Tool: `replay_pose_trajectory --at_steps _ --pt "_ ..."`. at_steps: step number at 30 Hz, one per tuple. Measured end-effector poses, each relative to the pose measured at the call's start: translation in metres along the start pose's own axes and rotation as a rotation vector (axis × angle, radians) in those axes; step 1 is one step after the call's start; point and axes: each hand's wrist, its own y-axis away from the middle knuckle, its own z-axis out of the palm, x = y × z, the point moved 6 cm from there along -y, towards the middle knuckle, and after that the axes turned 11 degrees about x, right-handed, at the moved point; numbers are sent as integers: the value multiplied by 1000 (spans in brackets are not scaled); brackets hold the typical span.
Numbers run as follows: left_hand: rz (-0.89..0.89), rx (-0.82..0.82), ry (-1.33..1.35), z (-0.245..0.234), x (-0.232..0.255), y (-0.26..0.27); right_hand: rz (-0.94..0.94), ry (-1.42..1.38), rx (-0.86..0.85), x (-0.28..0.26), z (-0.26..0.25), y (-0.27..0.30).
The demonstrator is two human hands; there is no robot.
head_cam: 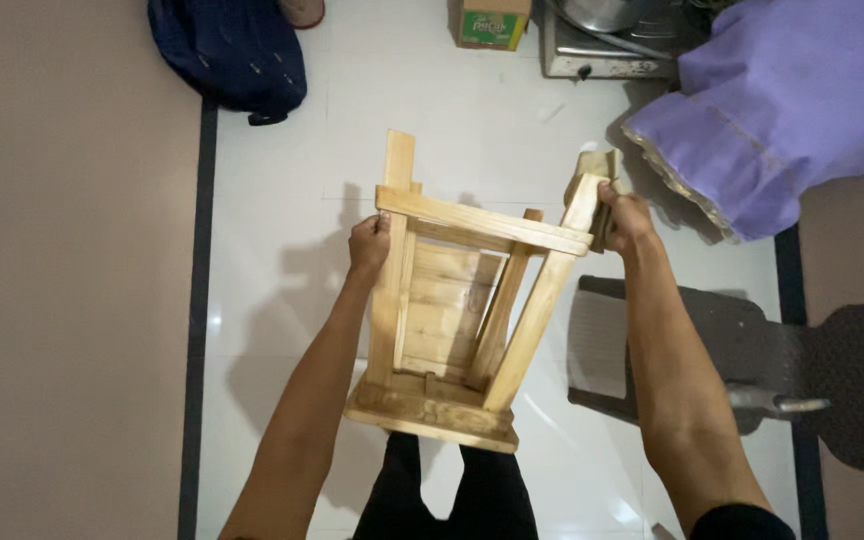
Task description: The person cleans a wooden stool by wiping its surfaces with a cloth. They spray a cleaning solution onto the cloth and wipe the stool's legs and seat. The person repositions the stool and continues wiping different parts of it.
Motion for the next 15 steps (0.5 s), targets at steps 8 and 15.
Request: replay_pose_trajectory --at_steps 8,15 --pt "-137 -118 -15 -12 11 13 -70 58 49 3 -6 2" --pt "199 -45 -2 -9 6 34 -134 31 458 48 -92 15"
